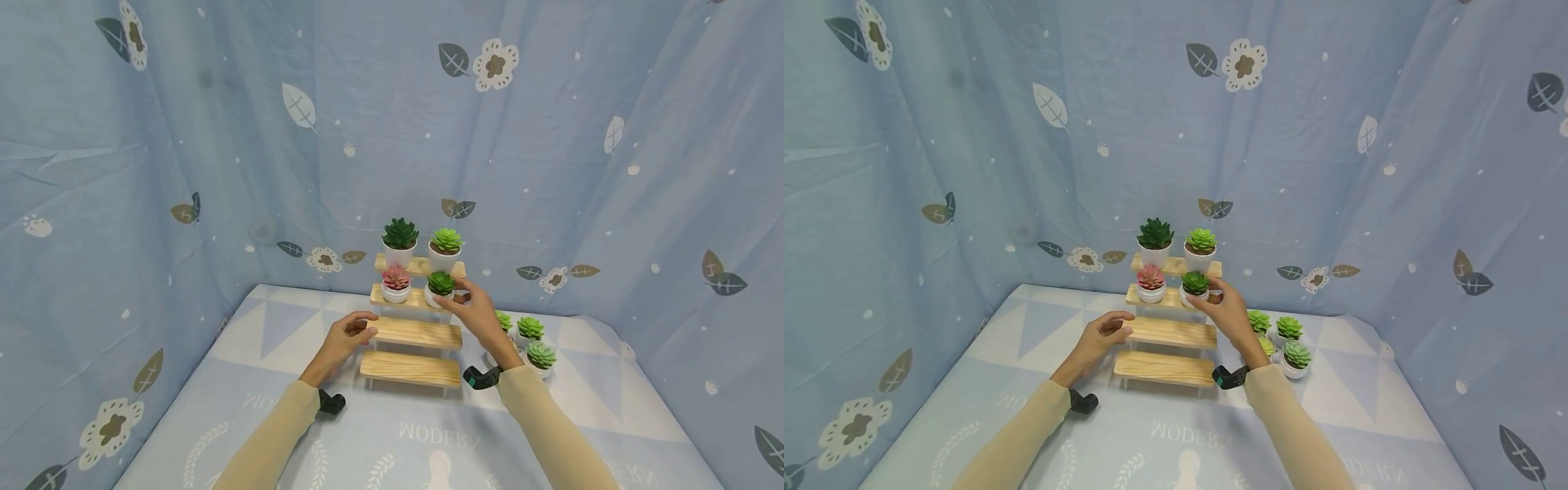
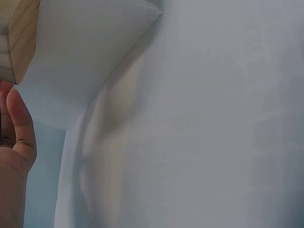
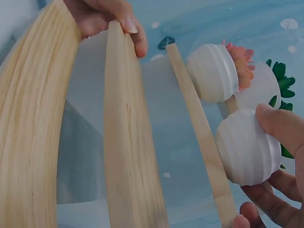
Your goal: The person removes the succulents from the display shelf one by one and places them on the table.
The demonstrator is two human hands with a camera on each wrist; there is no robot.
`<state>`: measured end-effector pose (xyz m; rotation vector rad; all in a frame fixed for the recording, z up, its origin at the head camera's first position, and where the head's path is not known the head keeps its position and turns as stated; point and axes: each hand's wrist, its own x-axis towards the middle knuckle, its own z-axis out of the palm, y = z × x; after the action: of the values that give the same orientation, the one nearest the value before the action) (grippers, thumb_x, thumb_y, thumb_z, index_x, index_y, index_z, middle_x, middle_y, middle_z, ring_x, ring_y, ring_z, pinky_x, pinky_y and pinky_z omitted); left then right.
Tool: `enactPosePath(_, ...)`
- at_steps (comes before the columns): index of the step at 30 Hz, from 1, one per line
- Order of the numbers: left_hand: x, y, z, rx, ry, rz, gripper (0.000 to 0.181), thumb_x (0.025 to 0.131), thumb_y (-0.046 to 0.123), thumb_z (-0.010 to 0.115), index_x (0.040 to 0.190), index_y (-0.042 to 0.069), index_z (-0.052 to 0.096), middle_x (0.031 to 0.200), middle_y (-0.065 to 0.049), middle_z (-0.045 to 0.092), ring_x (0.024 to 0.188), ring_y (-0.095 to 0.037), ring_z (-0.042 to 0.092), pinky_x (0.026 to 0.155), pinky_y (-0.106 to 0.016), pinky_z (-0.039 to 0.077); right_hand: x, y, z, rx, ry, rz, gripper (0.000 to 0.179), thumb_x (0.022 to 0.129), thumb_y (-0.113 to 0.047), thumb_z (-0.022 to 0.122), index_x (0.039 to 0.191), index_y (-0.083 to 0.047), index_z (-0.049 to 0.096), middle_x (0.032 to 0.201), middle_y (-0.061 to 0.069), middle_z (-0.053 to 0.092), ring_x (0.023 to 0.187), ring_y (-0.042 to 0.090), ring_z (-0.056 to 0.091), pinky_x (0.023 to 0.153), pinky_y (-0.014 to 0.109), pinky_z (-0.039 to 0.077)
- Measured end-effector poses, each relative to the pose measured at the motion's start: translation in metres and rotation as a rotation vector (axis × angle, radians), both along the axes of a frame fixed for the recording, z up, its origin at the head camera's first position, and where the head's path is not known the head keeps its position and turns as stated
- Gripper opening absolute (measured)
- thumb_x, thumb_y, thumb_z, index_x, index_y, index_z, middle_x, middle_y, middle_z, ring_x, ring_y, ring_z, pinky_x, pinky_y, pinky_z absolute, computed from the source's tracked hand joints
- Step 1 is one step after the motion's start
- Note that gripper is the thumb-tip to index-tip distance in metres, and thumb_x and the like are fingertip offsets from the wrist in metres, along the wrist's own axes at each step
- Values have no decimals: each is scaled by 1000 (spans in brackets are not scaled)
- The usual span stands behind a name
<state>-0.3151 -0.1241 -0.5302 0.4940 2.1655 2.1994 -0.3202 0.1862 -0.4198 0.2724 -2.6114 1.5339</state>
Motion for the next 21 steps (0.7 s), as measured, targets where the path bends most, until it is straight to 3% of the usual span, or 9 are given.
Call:
enactPosePath(14,-1,-1,-2,-12,5,-10,37,97,26,76,130,14,68,112,-13,65,97,-27,64,85,-39,59,2,-2,-2,-34,5,-6,73,85,-54,82,145,-22,56,129,8,53,100,27,52,74,42,47)
enactPosePath(21,-3,-1,0,-13,-1,-11,37,97,25,76,130,12,68,111,-14,64,98,-29,63,91,-53,55,6,-1,0,-36,31,-35,80,84,-57,81,149,-19,52,128,9,54,104,26,51,78,42,47)
